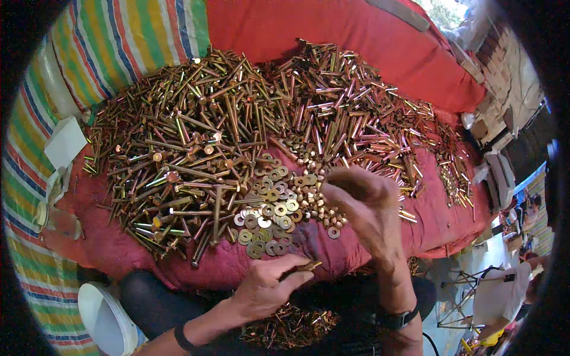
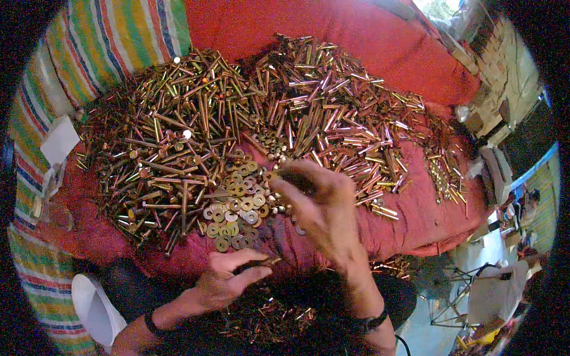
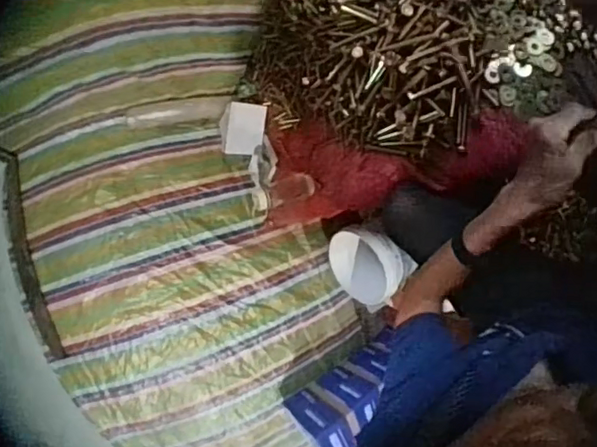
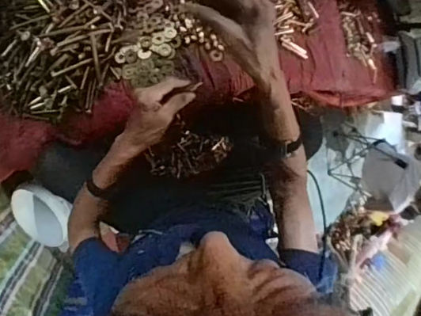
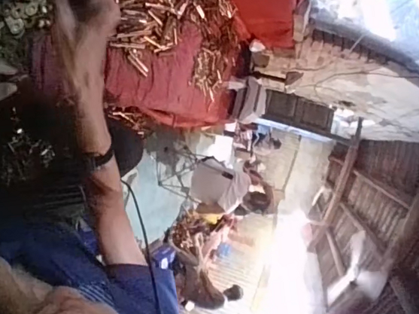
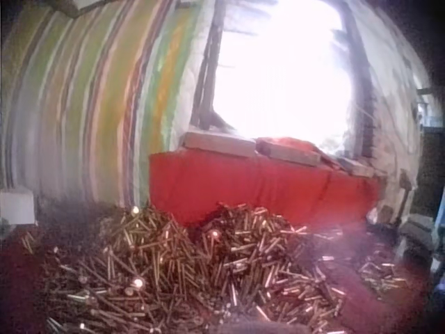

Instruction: The person repeatedly picks up a metal rod, places a washer onto it, and then screws a nut onto the rod. This process is repeated continuously with components from a large pile on a red cloth.

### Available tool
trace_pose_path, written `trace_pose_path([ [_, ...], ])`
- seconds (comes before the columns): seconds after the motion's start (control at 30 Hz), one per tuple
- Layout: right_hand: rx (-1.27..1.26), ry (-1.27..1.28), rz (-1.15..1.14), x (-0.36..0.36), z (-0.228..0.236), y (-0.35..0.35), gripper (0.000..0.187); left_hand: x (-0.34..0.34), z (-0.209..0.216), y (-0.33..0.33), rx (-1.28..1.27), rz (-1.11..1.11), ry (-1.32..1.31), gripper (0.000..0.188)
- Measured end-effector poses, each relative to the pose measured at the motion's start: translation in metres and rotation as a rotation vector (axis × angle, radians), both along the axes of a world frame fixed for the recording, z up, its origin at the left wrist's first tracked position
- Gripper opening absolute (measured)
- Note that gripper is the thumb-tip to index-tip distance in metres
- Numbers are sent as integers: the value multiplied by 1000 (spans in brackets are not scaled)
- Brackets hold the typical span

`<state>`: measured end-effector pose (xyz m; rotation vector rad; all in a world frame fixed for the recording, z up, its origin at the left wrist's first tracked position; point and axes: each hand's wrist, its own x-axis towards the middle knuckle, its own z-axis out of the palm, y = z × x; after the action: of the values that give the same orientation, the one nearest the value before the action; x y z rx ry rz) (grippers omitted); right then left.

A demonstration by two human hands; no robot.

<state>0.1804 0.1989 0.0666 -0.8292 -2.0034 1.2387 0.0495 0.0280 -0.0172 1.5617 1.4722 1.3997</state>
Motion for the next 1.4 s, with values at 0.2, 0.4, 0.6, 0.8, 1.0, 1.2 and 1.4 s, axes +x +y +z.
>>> trace_pose_path([
  [0.2, 376, -237, -193, 56, -77, -5, 20, -16, 12, -2, -469, 7, -531, 27],
  [0.4, 806, -566, -162, 51, -102, -4, 18, -22, 8, -1, -498, -51, -830, 25],
  [0.6, 904, -426, -149, 36, -97, 1, 16, -29, 5, 0, -517, -86, -942, 24],
  [0.8, 405, -303, -205, 32, -80, -5, 15, -29, 4, -4, -539, -83, -927, 24],
  [1.0, -422, 101, -82, 37, -55, -32, 17, -31, 10, -7, -503, -99, -856, 25],
  [1.2, -422, 100, 153, 39, -49, -42, 23, -33, 15, -9, -508, -104, -798, 24],
  [1.4, -411, -57, 103, 40, -37, -57, 20, -37, 20, -10, -543, -78, -804, 23],
])
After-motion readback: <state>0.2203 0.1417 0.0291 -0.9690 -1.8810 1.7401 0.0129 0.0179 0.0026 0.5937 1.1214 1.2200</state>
